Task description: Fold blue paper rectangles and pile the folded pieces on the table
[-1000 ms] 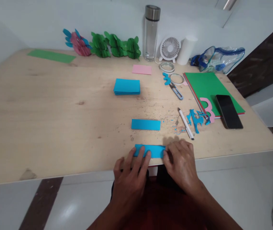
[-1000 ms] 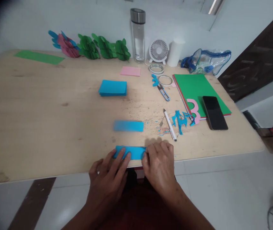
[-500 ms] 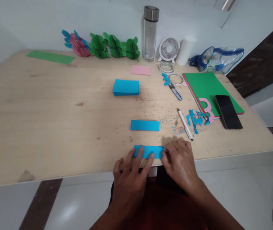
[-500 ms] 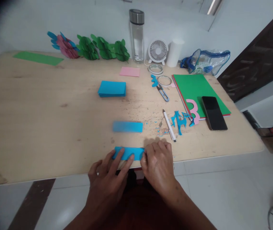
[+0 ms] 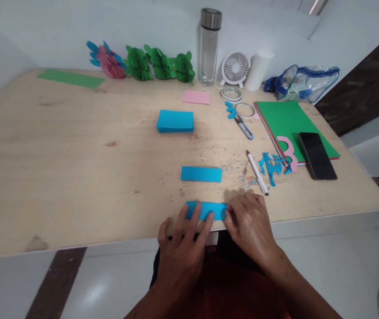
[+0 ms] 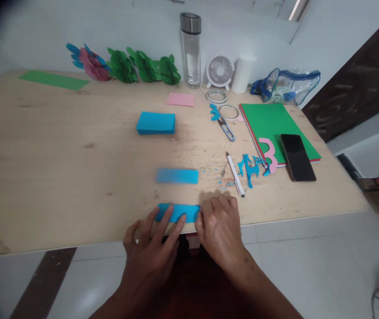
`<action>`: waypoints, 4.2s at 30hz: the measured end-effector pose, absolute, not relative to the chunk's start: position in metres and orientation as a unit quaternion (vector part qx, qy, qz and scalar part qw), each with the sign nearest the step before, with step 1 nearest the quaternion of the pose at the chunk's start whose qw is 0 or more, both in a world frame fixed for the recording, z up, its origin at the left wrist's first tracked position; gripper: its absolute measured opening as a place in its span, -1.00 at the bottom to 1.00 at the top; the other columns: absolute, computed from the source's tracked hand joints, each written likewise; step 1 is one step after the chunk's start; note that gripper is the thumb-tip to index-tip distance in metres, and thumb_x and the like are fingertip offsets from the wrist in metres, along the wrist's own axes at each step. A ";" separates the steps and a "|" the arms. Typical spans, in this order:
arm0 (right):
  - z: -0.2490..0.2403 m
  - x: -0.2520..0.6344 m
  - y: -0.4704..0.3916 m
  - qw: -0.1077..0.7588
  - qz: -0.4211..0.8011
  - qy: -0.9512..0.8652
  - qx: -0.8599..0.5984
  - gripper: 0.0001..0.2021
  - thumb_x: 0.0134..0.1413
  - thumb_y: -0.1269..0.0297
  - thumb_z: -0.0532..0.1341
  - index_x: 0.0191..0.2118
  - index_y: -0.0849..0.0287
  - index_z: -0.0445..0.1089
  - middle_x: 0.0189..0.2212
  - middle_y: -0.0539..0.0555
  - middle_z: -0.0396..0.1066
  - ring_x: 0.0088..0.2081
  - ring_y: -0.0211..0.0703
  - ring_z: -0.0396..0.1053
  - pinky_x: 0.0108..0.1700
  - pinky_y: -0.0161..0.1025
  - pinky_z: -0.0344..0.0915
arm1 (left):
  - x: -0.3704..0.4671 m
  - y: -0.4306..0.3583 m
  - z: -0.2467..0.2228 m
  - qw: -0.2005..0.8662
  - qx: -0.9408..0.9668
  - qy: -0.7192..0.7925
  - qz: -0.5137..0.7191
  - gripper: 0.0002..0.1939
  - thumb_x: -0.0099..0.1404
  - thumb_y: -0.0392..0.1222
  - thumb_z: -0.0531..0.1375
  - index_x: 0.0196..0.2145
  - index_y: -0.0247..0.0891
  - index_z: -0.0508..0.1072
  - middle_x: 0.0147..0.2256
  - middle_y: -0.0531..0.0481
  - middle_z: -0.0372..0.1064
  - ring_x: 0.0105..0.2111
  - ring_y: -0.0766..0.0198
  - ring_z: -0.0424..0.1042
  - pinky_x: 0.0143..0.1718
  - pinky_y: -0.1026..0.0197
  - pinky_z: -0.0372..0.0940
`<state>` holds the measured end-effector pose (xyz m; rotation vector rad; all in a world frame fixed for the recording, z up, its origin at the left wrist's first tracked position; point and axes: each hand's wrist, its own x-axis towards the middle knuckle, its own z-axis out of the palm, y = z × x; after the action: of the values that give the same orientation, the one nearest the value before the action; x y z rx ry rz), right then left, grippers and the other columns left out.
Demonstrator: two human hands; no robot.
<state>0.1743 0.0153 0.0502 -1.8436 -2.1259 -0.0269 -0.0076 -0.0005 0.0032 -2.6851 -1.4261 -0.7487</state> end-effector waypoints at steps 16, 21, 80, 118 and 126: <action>0.052 0.175 0.015 0.154 -0.005 -0.746 -0.648 -0.81 0.15 0.36 0.08 -0.49 0.14 0.27 -0.52 0.06 0.37 -0.35 -0.10 0.24 -0.17 -0.14 0.02 | -0.008 0.004 0.001 0.024 -0.890 -0.397 -0.221 -0.57 0.34 -0.15 0.09 0.16 0.02 0.29 0.18 -0.07 0.25 0.26 0.03 0.07 0.27 -0.23 -0.31; 0.053 0.175 0.015 0.153 -0.005 -0.747 -0.647 -0.82 0.14 0.37 0.08 -0.49 0.14 0.28 -0.52 0.05 0.36 -0.36 -0.10 0.25 -0.18 -0.14 0.01 | -0.009 0.007 0.001 0.028 -0.896 -0.382 -0.225 -0.60 0.33 -0.17 0.10 0.12 0.00 0.34 0.15 -0.09 0.28 0.24 0.01 0.10 0.27 -0.23 -0.29; 0.023 0.174 -0.034 0.234 -0.044 -0.762 -0.603 -0.59 0.17 0.41 0.09 0.14 0.17 0.29 0.07 0.19 0.35 0.09 0.06 0.24 0.08 0.08 0.13 | -0.005 0.012 -0.004 0.039 -0.910 -0.330 -0.248 -0.62 0.44 -0.16 -0.08 0.11 -0.21 0.35 0.18 -0.04 0.25 0.32 0.14 -0.12 0.31 -0.19 -0.41; 0.002 0.176 -0.037 0.263 -0.100 -0.763 -0.582 -0.49 0.11 0.46 0.06 0.21 0.18 0.21 0.07 0.16 0.38 0.05 0.04 0.30 0.09 0.04 0.12 | -0.017 0.006 -0.007 0.048 -0.897 -0.371 -0.237 -0.54 0.36 -0.23 0.02 0.20 -0.15 0.24 0.20 -0.11 0.20 0.32 0.07 -0.10 0.29 -0.22 -0.34; 0.002 0.176 -0.036 0.264 -0.104 -0.765 -0.579 -0.44 0.10 0.47 0.06 0.26 0.19 0.14 0.07 0.16 0.38 0.05 0.06 0.30 0.08 0.06 0.13 | -0.030 0.008 -0.005 0.036 -0.892 -0.391 -0.226 -0.54 0.36 -0.26 -0.01 0.19 -0.16 0.25 0.22 -0.13 0.17 0.31 0.08 -0.07 0.28 -0.24 -0.33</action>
<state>0.1757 -0.0362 0.0022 -1.5644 -2.0672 -0.2824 -0.0304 0.0077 -0.0053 -2.7390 -1.2002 -0.6951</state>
